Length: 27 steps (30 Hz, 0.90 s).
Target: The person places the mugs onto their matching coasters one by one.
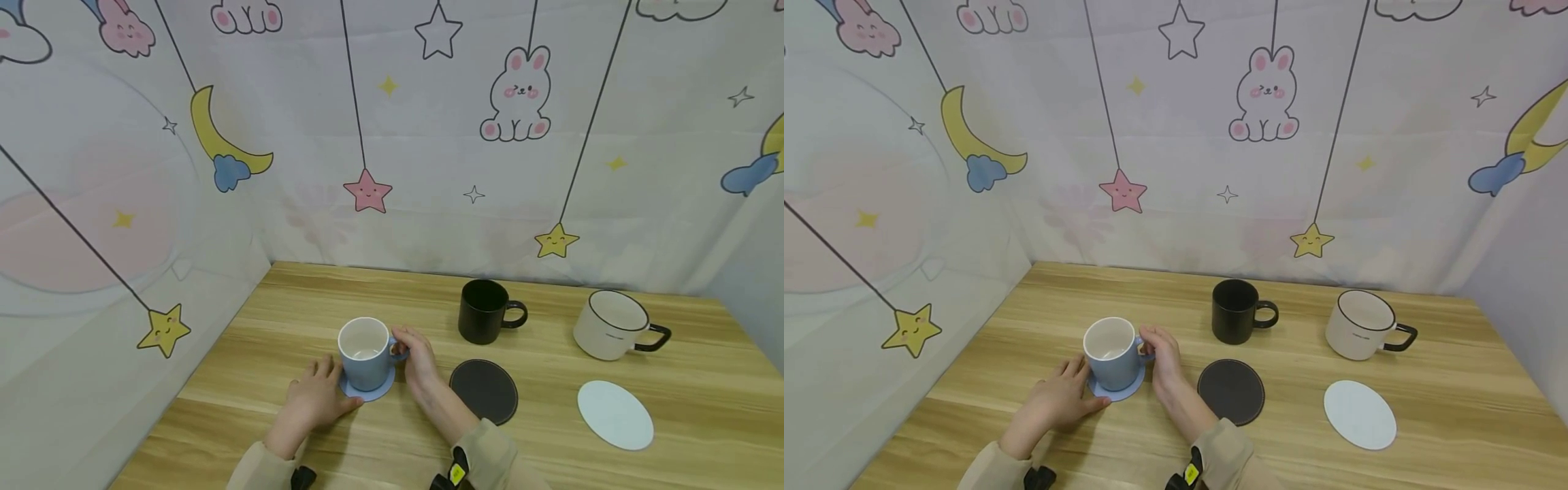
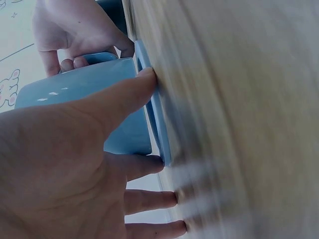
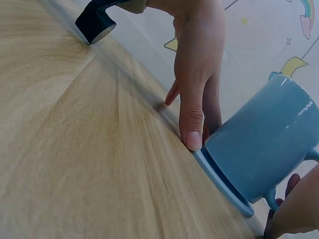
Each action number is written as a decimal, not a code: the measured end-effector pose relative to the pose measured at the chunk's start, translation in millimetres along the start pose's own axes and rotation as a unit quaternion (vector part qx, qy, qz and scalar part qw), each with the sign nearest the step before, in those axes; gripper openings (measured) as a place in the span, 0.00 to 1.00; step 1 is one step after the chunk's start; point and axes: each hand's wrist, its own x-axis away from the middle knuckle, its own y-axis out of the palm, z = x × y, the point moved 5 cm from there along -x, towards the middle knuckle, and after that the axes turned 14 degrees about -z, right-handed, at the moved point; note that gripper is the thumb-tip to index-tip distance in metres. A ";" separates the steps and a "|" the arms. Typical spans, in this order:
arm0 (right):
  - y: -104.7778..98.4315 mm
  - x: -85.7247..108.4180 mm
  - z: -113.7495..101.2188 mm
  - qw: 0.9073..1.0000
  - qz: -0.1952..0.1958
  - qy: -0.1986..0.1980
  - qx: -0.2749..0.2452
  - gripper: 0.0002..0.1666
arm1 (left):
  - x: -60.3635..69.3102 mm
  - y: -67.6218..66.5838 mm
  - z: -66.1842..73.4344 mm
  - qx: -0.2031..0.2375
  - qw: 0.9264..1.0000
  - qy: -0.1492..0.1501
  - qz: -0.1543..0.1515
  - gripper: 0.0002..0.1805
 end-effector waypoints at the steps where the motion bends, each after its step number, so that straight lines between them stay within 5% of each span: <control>1: 0.0 0.2 0.2 1.000 -0.001 0.000 0.000 0.27 | -0.2 0.4 -0.5 0.001 1.000 0.000 0.001 0.48; 27: 0.2 0.4 5.4 1.000 -0.017 -0.001 0.014 0.26 | 1.7 -0.6 0.5 0.003 1.000 0.000 -0.002 0.48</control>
